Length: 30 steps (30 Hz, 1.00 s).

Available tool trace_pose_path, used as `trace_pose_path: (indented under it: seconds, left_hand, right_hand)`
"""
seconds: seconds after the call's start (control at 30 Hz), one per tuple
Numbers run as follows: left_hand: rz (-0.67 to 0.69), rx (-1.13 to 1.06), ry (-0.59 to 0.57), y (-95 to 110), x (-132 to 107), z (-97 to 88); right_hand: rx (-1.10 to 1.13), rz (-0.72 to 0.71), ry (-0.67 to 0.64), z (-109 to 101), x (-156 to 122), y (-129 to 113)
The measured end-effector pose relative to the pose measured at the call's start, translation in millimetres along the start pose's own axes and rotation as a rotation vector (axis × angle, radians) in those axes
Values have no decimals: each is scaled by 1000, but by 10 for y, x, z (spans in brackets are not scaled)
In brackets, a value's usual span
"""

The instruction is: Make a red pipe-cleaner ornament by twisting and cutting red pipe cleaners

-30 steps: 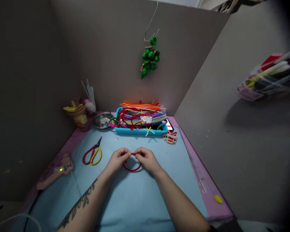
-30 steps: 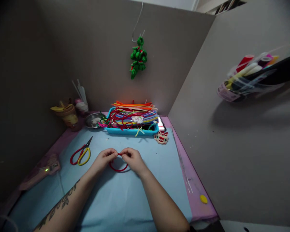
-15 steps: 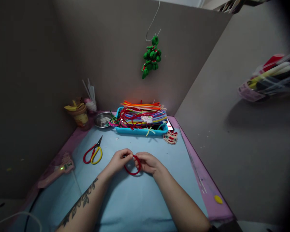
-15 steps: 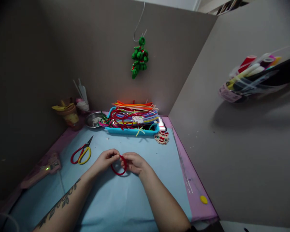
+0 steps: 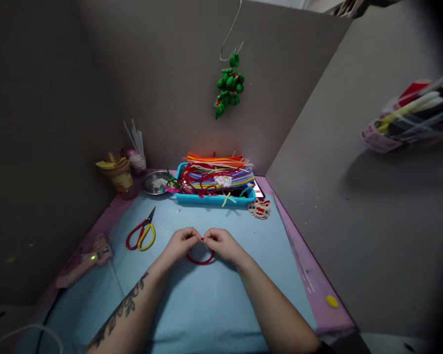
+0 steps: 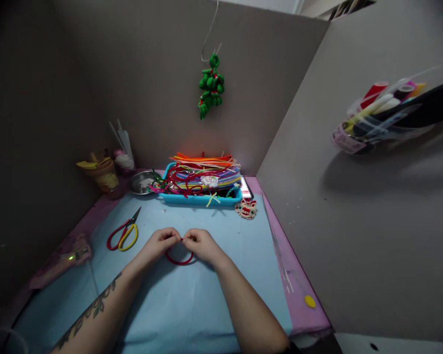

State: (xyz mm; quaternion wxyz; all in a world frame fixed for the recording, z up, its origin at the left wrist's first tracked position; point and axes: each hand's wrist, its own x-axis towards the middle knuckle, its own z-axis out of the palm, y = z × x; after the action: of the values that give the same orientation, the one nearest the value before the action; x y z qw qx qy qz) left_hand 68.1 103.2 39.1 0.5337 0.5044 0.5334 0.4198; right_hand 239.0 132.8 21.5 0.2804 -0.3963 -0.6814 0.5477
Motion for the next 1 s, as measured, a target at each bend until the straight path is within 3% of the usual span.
trace_pose_path:
  seconds: [0.13,0.23,0.33,0.47,0.6,0.7,1.0]
  left_hand:
    - [-114,-102,116,-66,12,55]
    - [-177,-213,155,-110,29,73]
    - [-155,-207,164,-98,40,46]
    - [-28,-106,68,-10,33,-23]
    - [98,-52,15,42,16,-64]
    - [143,-4,-15,34,10,-72]
    - [220,96,-68,16,13,-85]
  right_hand:
    - [-673,-358,116,60,37,21]
    - [-855,-427,175,93,75,35]
    - [-518,-313,181,95,76,34]
    - [192,58,26,79,52,43]
    - [683,397,-118,71,57,61]
    - [870,516,-208,59,55,60]
    - [1045,576,-368,17,55,70]
